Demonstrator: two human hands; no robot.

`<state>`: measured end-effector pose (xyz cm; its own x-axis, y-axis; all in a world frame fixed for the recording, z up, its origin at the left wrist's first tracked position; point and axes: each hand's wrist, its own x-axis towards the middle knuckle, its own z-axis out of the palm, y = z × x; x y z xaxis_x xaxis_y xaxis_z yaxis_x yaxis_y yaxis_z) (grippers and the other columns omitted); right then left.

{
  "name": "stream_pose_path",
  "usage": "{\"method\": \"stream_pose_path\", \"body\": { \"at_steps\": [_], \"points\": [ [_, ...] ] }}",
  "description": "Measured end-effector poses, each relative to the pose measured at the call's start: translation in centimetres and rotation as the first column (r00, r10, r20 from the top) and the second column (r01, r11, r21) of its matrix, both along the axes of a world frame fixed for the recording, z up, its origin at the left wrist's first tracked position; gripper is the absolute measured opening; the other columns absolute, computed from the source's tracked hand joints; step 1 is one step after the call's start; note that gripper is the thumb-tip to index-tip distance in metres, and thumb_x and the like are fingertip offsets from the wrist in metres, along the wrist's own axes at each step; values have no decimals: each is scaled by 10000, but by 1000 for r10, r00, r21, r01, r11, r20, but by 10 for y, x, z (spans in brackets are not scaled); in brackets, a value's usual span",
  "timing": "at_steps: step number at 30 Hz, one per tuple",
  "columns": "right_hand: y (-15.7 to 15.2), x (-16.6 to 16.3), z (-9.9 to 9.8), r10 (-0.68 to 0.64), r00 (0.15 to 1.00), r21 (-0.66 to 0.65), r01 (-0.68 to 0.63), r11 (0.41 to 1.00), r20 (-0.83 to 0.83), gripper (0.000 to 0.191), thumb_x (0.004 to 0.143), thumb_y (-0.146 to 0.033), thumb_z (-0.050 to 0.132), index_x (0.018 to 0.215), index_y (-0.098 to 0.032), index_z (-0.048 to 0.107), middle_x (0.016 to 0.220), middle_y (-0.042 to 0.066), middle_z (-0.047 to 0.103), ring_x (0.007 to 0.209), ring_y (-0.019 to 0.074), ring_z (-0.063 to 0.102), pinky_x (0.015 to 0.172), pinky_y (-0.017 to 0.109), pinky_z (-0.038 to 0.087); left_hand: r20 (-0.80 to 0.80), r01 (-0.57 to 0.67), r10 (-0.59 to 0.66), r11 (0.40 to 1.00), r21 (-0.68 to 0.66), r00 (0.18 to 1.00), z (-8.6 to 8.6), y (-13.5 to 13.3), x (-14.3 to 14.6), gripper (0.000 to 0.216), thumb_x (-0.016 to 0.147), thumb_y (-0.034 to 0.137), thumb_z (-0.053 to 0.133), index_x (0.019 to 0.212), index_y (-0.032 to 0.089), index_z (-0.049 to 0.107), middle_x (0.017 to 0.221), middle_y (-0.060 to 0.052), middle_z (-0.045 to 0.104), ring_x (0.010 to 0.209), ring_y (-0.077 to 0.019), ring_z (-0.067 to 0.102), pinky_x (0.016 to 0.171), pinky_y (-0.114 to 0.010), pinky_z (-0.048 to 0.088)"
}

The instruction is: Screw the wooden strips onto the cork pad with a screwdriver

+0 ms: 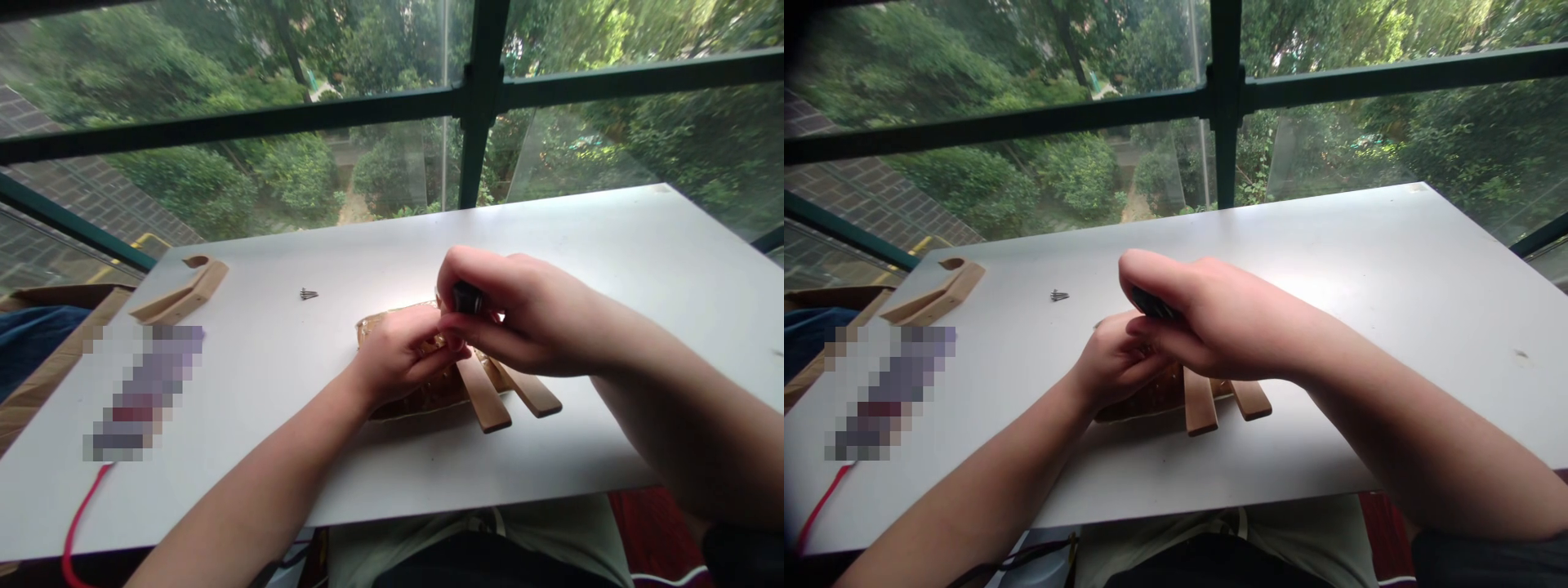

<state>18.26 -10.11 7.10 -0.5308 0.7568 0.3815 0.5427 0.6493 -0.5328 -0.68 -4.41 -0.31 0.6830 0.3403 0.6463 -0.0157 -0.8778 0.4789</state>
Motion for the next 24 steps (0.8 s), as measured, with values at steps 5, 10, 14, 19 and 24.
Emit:
{"method": "stream_pose_path", "body": {
  "at_steps": [5,10,14,19,24],
  "points": [
    [-2,-3,3,-22,1000,-29,22,999,1,83,933,-248,542,939,-190,484,740,-32,521,610,85,416,541,220,319,41,18,-17,999,-28,999,-1,0,0,102,852,131,652,782,168,586,760,11,690,695,-87,636,650,-177,499],
    [-6,2,14,119,993,-124,-119,985,-8,174,932,-174,485,1104,-153,501,821,5,582,680,108,487,609,240,372,30,-24,25,999,-26,999,0,-1,0,131,860,190,653,746,164,596,721,9,672,648,-90,606,603,-191,476],
    [-4,9,14,212,977,-127,-213,969,-15,323,873,-70,475,1186,-152,488,893,24,612,704,112,504,627,243,386,67,-26,27,1000,-8,997,-1,-1,1,224,852,222,673,668,164,561,647,23,623,581,-74,539,551,-191,425],
    [-1,9,8,160,987,-114,-157,981,12,140,906,-124,492,1034,-181,490,845,9,607,681,104,493,593,231,357,46,3,-4,1000,20,999,0,-1,2,178,874,220,646,710,173,595,667,10,640,610,-87,557,574,-197,436],
    [-1,7,5,90,995,-95,-85,992,50,119,907,-150,511,1009,-190,466,801,-7,578,641,95,467,559,226,320,26,16,-16,1000,15,1000,0,-1,1,88,871,169,638,784,172,625,744,-1,688,680,-95,615,622,-193,468]
  ]
}}
